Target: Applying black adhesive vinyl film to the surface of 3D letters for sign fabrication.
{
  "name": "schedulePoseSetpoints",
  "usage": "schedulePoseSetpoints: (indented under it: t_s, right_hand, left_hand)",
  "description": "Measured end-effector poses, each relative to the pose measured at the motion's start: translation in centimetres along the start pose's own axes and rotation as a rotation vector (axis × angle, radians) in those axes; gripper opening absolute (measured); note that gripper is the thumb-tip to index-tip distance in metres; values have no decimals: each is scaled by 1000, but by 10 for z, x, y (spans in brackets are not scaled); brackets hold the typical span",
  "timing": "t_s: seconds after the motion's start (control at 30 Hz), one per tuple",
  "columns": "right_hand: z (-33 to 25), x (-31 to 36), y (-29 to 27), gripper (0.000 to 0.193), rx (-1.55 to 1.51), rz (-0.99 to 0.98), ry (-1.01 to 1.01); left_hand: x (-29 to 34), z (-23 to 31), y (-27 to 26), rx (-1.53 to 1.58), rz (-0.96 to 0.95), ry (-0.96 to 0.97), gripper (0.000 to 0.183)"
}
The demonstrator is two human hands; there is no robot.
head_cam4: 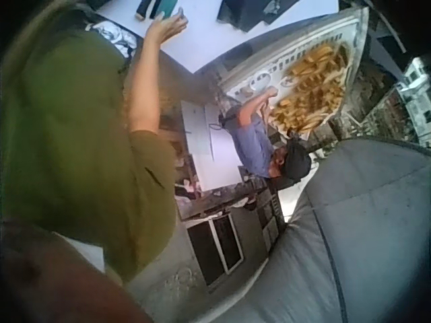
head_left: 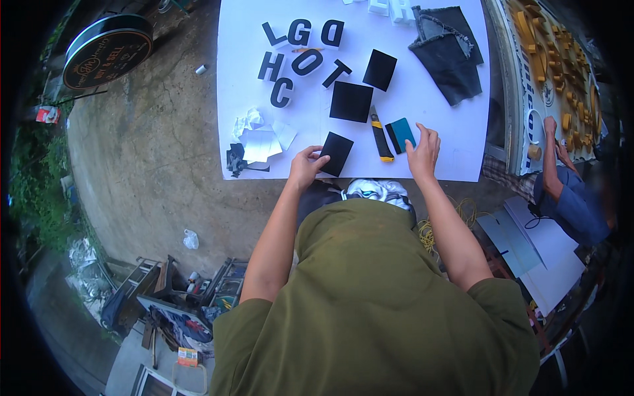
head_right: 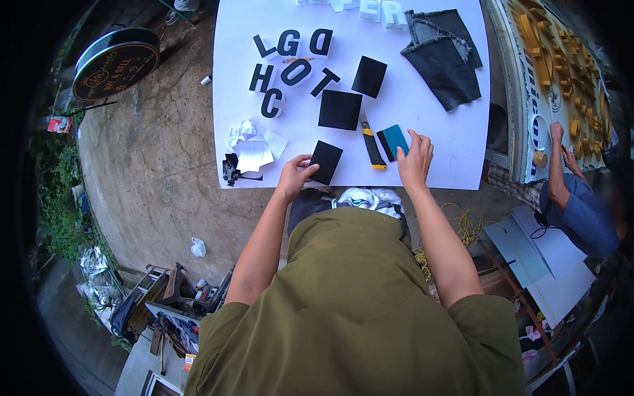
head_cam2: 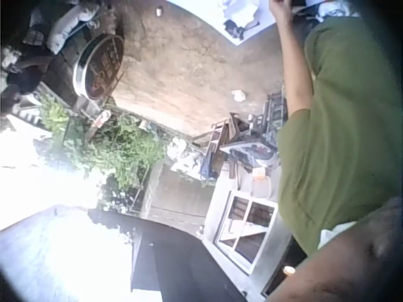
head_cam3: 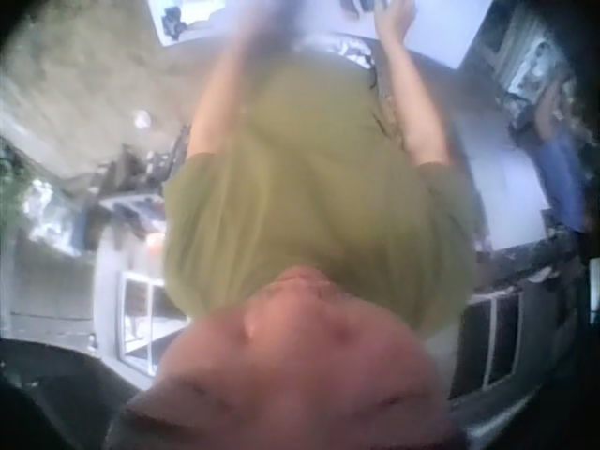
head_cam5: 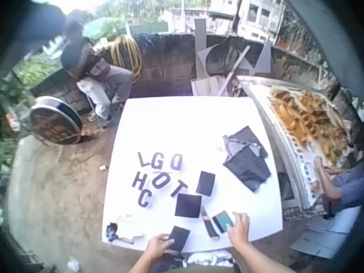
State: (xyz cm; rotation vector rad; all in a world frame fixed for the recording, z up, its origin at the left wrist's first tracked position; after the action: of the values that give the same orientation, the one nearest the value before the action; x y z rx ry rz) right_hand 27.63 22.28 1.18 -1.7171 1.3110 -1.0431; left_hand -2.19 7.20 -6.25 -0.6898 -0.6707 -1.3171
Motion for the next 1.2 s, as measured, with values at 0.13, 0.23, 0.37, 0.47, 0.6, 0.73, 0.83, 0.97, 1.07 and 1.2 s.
schedulePoseSetpoints:
  t_s: [0.13, 0.23, 0.37, 0.47, 0.6, 0.73, 0.83, 0.97, 1.07, 1.2]
  right_hand:
    - [-34, 34, 54, 49, -476, -430, 91]
    - [-61, 55, 93, 55, -575, -550, 43]
    - [-76, 76, 134, 65, -959, -760, 251]
    - [-82, 84, 147, 68, -1122, -795, 325]
    - [-76, 93, 152, 72, -1127, -858, 417]
    - [-77, 100, 155, 70, -1173, -835, 399]
    - [-84, 105, 152, 67, -1155, -803, 368]
    - [-89, 104, 134, 61, -1133, -626, 332]
    - [-99, 104, 116, 57, -1137, -551, 282]
    - [-122, 103, 86, 54, -1295, -529, 244]
  left_hand:
    - [-8, -16, -4, 48, 19, 12, 42]
    - [-9, -13, -1, 38, -3, 58, 37]
    - [-5, -13, 4, 46, -20, -23, 30]
    - [-2, -19, 4, 123, -21, -63, 28]
    - [3, -15, 6, 188, -47, -79, 36]
    - [6, -7, -2, 240, -12, -93, 44]
    - [1, -15, -4, 189, -65, -102, 47]
    - [8, -24, 1, 361, -150, -162, 49]
    - [22, -17, 7, 429, -207, -177, 49]
    - [47, 12, 8, 517, -265, -101, 46]
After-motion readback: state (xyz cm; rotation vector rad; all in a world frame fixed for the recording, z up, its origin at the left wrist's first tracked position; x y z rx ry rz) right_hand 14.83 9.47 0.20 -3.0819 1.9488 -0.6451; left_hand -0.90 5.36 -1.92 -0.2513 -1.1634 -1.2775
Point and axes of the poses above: each hand's wrist, its own x-axis away from the middle knuckle, its own y-axis out of the palm, z = x × y, the point moved 9 cm from there along -x, towards the middle knuckle, and after that the axes turned 2 degrees about -z, right-handed, at the moved point
